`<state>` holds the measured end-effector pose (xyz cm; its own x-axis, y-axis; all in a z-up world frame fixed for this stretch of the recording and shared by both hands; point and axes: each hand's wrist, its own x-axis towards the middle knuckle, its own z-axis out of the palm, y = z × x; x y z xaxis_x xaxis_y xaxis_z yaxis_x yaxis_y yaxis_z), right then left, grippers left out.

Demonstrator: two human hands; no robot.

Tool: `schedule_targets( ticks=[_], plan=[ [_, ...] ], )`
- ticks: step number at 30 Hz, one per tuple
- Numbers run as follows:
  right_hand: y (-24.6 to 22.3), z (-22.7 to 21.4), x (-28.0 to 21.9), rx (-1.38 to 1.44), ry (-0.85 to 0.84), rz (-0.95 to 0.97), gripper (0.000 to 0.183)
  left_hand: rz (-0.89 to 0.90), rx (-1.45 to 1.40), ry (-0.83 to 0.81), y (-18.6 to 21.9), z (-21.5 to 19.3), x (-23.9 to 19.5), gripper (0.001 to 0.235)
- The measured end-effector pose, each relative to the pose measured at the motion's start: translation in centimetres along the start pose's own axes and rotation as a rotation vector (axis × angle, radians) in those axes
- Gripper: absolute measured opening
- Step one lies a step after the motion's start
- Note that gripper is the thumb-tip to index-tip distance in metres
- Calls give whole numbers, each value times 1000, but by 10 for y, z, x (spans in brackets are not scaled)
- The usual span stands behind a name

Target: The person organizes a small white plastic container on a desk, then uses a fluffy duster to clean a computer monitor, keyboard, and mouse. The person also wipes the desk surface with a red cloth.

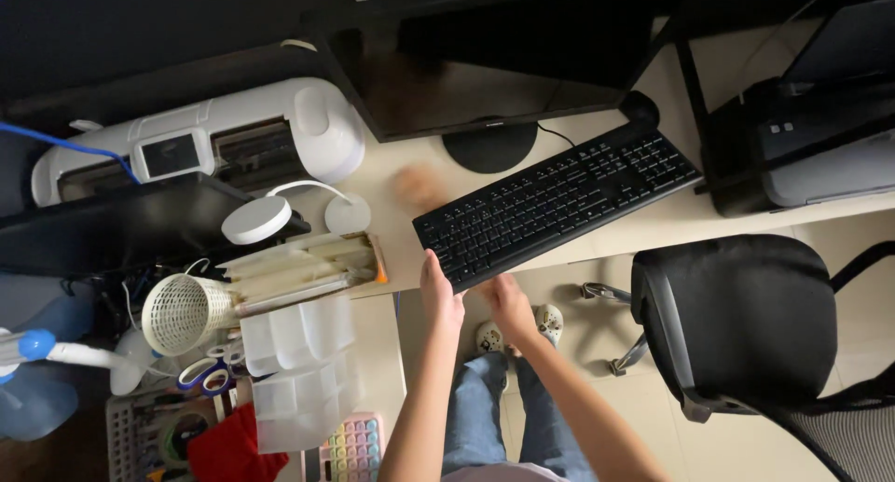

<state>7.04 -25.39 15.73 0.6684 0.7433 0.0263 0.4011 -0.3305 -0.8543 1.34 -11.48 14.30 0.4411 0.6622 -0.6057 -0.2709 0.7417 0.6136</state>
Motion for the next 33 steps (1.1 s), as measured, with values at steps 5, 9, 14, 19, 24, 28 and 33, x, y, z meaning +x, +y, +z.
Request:
schedule_targets(
  ticks=[5, 9, 14, 19, 24, 28, 33],
  plan=[
    [50, 18, -23, 142, 163, 319, 29, -20, 102, 88, 11, -4, 5, 60],
    [55, -22, -44, 16, -34, -166, 41, -32, 139, 51, 22, 3, 17, 58],
    [81, -36, -111, 178, -23, 417, 34, 44, 216, 40, 12, -24, 62, 58],
    [158, -66, -197, 438, -83, 378, 44, 108, 208, -28, 4, -44, 102, 58],
    [155, -128, -231, 644, 74, 816, 42, 90, 256, -49, 1, -61, 138, 64],
    [116, -158, -189, 621, 269, 834, 38, 107, 342, -51, 0, -62, 151, 64],
    [115, -135, -107, 322, 620, 731, 36, 523, 970, 156, -13, -74, 173, 51]
  ],
)
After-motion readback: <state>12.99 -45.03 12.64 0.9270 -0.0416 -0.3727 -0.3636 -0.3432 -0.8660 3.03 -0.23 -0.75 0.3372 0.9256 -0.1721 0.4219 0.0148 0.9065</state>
